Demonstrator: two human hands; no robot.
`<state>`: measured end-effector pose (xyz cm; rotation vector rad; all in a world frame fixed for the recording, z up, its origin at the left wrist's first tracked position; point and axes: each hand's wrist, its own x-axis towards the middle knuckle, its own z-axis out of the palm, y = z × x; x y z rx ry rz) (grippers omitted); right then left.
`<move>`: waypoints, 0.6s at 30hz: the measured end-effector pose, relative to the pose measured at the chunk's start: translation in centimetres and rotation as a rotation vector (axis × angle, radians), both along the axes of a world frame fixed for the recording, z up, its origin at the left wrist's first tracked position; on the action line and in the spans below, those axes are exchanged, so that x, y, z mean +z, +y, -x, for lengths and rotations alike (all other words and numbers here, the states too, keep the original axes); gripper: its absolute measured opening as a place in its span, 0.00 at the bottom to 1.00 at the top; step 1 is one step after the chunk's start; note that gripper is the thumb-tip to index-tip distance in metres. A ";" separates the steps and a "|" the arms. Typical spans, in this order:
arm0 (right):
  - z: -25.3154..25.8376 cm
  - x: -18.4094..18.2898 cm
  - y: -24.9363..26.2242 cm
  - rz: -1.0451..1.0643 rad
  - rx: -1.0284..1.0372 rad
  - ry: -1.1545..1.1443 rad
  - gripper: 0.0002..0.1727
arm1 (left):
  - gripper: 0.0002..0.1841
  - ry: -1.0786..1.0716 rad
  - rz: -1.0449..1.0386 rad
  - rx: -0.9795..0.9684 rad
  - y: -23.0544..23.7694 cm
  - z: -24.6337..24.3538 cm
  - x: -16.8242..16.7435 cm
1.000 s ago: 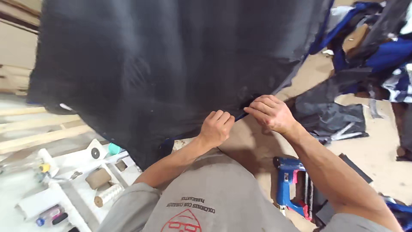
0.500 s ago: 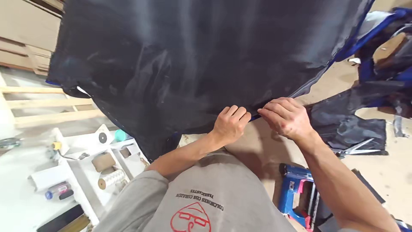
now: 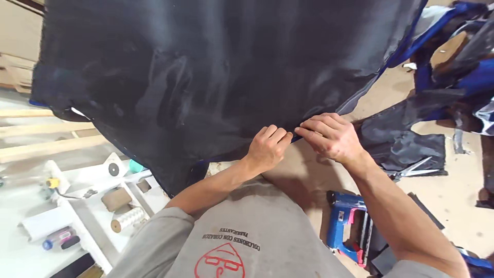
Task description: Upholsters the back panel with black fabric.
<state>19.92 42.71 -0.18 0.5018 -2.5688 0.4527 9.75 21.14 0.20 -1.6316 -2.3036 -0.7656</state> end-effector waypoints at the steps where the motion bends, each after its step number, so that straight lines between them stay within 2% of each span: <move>1: 0.1 -0.1 0.1 -0.002 0.014 -0.001 0.11 | 0.10 -0.009 0.003 -0.001 0.0 0.0 0.0; 9: 0.5 -0.9 1.8 -0.054 0.158 0.001 0.14 | 0.11 -0.019 0.024 -0.046 0.8 -0.3 -0.5; 14: 0.8 -0.4 2.6 -0.059 0.208 -0.053 0.15 | 0.10 -0.005 0.022 -0.050 1.3 -0.3 0.6; 18: 1.3 -2.0 4.0 -0.034 0.252 -0.038 0.17 | 0.09 0.010 0.031 -0.061 1.8 -0.1 0.4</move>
